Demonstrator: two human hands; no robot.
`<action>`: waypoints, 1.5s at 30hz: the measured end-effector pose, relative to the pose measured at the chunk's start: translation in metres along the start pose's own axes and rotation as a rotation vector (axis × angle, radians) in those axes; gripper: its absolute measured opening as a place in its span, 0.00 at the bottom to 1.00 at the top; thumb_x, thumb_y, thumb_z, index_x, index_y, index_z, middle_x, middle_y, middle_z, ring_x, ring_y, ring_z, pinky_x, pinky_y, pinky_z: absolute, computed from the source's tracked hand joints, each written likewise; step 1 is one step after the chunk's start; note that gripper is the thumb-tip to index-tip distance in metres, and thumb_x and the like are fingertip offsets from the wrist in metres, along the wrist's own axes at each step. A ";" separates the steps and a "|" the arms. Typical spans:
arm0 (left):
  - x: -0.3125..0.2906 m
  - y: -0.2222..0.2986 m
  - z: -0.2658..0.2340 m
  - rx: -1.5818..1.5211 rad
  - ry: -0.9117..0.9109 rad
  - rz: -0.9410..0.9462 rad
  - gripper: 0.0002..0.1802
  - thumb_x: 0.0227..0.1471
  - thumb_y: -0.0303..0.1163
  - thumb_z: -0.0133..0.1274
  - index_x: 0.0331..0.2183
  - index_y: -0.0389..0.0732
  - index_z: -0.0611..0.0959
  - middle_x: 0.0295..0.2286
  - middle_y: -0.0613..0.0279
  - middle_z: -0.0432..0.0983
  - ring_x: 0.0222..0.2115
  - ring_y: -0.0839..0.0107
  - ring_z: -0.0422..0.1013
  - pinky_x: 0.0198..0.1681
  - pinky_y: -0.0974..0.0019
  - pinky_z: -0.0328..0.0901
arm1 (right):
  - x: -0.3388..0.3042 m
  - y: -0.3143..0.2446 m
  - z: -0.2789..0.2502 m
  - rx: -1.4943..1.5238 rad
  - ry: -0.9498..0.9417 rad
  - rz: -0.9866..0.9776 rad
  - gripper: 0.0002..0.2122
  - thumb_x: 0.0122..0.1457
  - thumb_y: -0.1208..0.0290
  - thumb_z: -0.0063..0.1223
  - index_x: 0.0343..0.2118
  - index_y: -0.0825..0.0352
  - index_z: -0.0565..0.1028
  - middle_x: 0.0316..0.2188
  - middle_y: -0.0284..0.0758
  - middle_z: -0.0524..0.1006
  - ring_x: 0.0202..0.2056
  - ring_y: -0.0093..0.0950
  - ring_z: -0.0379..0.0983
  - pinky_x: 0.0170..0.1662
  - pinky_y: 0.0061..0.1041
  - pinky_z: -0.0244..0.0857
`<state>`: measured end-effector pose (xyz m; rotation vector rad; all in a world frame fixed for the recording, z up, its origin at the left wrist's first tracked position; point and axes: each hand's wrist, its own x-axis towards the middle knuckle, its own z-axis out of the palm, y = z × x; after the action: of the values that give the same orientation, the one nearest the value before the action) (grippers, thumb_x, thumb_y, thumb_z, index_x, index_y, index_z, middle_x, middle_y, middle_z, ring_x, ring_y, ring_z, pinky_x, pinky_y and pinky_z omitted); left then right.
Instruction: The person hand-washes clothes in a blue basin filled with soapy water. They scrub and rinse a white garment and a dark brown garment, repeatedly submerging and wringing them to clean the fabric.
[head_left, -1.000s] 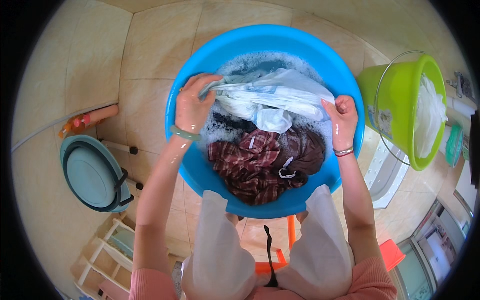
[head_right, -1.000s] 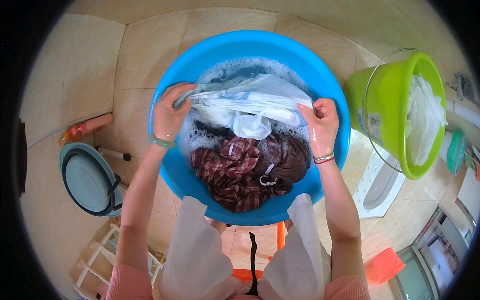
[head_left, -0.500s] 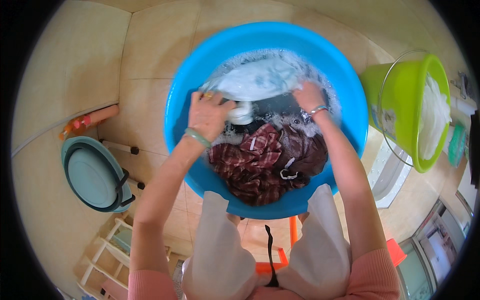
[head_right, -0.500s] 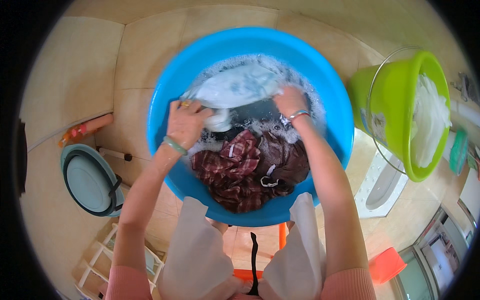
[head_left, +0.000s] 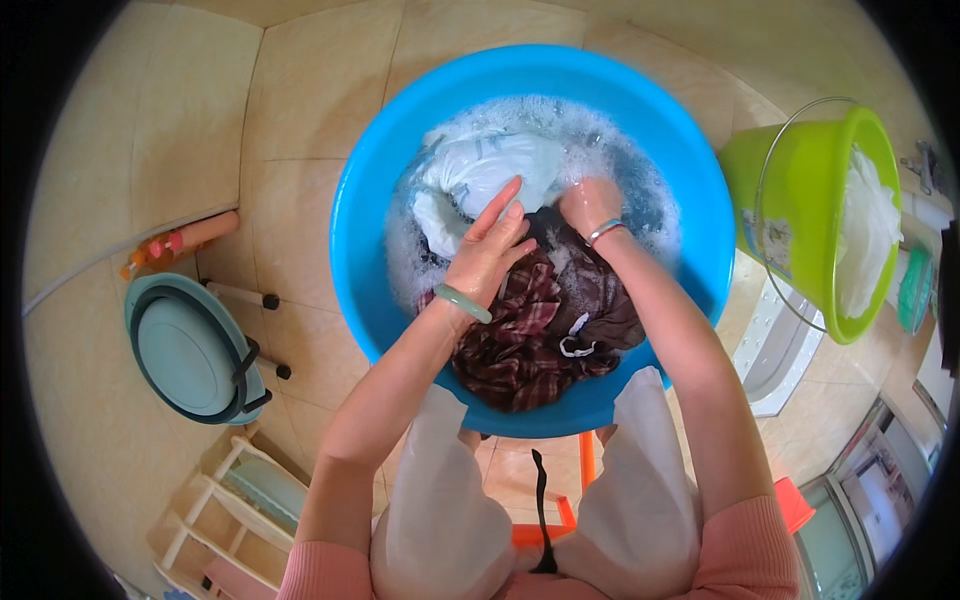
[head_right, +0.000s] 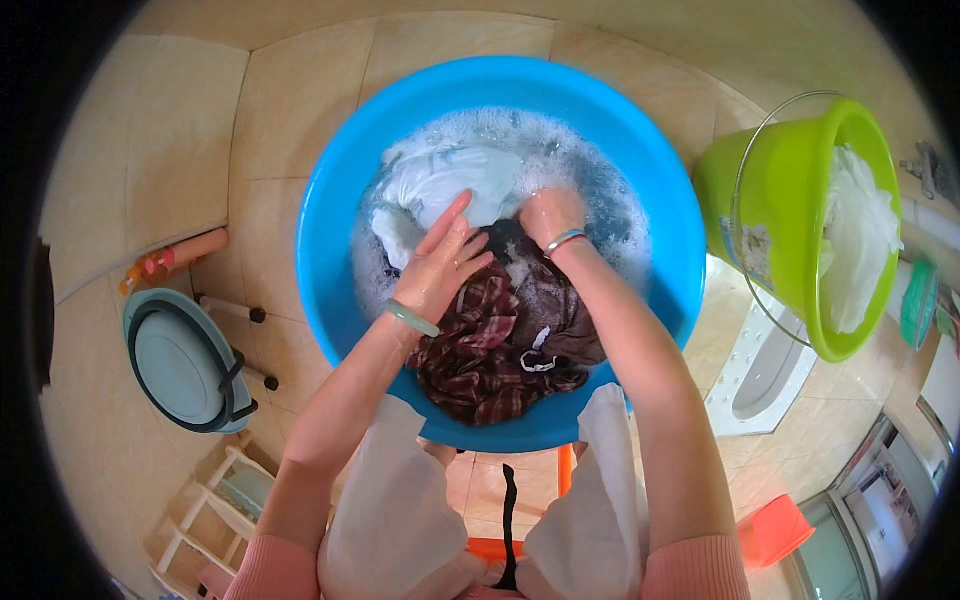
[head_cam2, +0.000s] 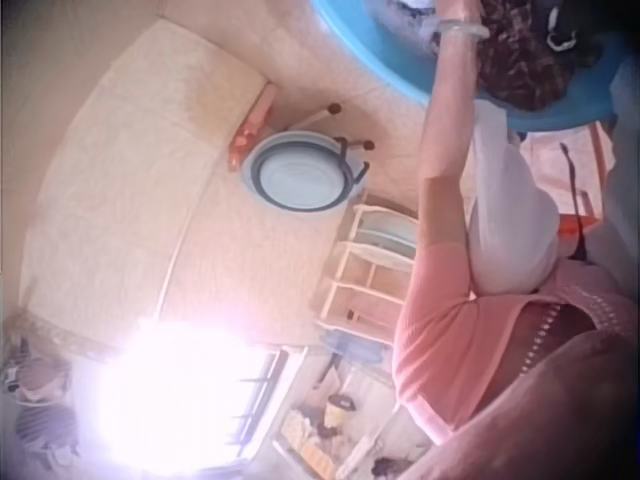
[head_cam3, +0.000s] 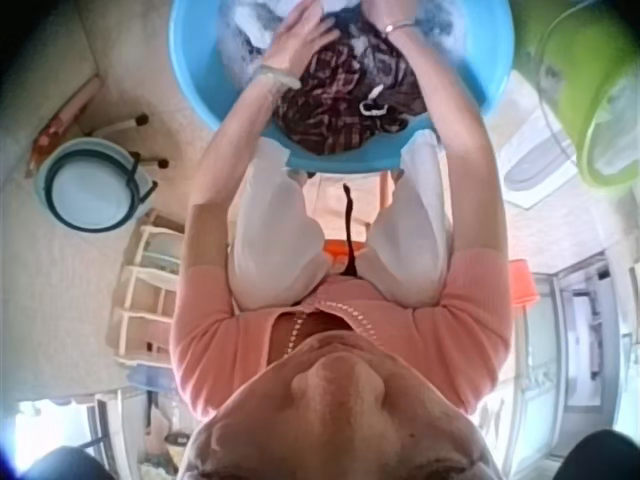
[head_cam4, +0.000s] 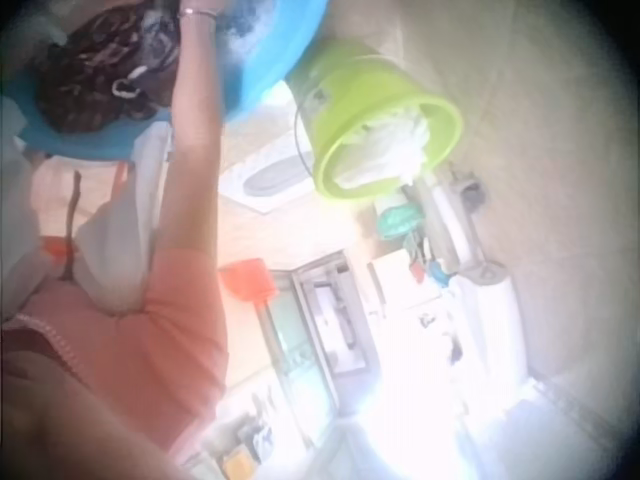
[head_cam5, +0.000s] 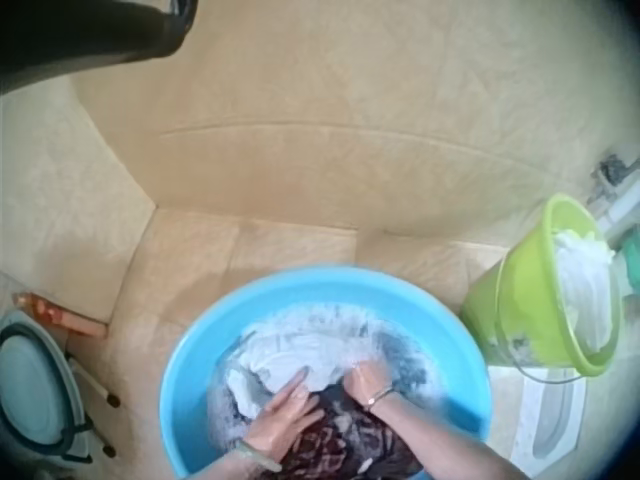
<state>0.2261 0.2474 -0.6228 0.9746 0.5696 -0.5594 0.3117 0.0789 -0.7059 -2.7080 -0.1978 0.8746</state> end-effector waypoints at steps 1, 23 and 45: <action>0.005 -0.002 0.003 -0.014 -0.005 0.026 0.36 0.59 0.49 0.50 0.64 0.53 0.58 0.62 0.59 0.53 0.60 0.59 0.55 0.60 0.54 0.56 | -0.001 0.000 0.008 0.199 0.158 0.028 0.23 0.47 0.69 0.62 0.48 0.66 0.73 0.44 0.49 0.74 0.44 0.52 0.71 0.48 0.42 0.69; 0.021 0.005 -0.008 -0.377 0.117 0.284 0.20 0.56 0.38 0.50 0.47 0.36 0.75 0.41 0.55 0.75 0.43 0.61 0.71 0.47 0.57 0.66 | -0.083 -0.120 -0.044 0.375 0.832 -0.827 0.08 0.51 0.67 0.56 0.19 0.59 0.71 0.22 0.29 0.68 0.22 0.27 0.70 0.20 0.25 0.66; -0.020 0.015 -0.016 0.104 0.286 -0.023 0.20 0.61 0.37 0.48 0.55 0.50 0.71 0.43 0.55 0.71 0.36 0.63 0.76 0.38 0.61 0.73 | -0.018 -0.028 -0.004 -0.160 0.312 -0.343 0.21 0.58 0.58 0.52 0.51 0.64 0.69 0.40 0.40 0.74 0.36 0.40 0.73 0.42 0.39 0.67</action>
<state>0.2188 0.2715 -0.6073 1.1575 0.8138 -0.4760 0.2985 0.1005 -0.6839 -2.7875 -0.6629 0.3475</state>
